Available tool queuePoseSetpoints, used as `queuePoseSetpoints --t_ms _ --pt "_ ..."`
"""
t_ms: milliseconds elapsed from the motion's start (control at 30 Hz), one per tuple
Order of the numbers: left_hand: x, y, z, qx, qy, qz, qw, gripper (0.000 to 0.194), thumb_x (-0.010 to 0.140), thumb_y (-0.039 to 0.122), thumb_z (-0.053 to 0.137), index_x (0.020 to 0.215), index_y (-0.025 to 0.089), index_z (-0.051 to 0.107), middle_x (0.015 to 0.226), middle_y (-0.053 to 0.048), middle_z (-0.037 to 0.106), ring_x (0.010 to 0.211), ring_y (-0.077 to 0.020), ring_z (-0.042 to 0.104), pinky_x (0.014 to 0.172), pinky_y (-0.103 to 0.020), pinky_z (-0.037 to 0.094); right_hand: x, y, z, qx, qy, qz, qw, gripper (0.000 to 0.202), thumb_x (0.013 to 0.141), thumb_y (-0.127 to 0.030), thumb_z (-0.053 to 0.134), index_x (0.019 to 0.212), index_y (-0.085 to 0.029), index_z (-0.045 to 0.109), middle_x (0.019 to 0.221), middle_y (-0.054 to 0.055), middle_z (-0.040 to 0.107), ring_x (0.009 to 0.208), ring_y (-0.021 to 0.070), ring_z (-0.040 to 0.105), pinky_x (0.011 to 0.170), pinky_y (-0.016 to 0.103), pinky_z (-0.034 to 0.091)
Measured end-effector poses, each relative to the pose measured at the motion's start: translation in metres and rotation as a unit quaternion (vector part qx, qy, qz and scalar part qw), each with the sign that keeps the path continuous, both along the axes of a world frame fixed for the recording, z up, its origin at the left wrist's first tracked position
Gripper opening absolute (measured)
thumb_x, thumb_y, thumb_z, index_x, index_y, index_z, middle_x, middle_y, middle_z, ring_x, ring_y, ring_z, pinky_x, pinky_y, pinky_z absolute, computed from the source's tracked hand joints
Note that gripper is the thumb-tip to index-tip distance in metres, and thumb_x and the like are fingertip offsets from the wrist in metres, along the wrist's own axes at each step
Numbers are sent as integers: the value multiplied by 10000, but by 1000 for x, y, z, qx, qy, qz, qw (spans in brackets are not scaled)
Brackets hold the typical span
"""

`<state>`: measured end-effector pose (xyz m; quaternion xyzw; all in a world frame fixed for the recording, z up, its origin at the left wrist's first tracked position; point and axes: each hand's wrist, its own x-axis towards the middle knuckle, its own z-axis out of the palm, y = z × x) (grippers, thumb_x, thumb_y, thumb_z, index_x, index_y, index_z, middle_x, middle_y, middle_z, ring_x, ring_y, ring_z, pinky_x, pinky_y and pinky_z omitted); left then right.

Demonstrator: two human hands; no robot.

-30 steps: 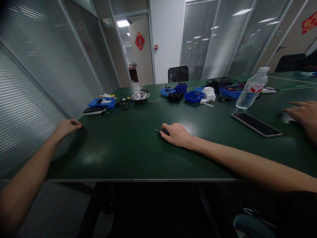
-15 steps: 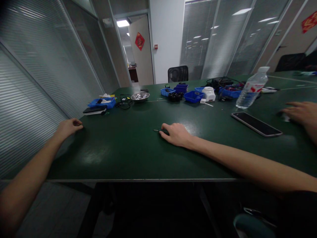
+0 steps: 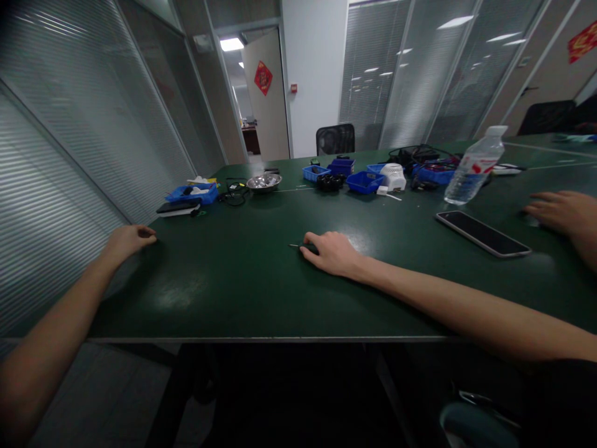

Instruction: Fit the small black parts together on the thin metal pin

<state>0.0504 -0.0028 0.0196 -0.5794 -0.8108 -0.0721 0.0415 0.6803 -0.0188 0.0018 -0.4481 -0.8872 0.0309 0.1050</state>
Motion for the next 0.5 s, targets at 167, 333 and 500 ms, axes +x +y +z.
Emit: queuePoseSetpoints --t_ms 167,333,500 --pt "-1 1 0 4 -14 11 1000 433 903 370 703 1241 110 781 1213 -145 805 1134 -301 740 953 -331 534 0 -1 0 4 6 -2 1000 430 1095 -548 461 1246 -215 687 802 50 725 687 208 642 638 304 367" --pt "-1 2 2 6 -43 32 999 414 902 333 695 1236 103 777 1170 -133 819 1014 -259 763 851 -295 547 -1 0 0 12 -5 -5 1000 426 1096 -548 464 1257 -226 692 806 51 732 688 212 647 637 309 354" --pt "-1 1 4 15 -61 32 998 395 902 328 693 1226 122 784 1149 -125 824 1031 -260 762 847 -292 545 0 1 0 6 -9 -8 1000 436 1096 -559 462 1259 -224 689 805 53 734 692 214 647 634 306 354"
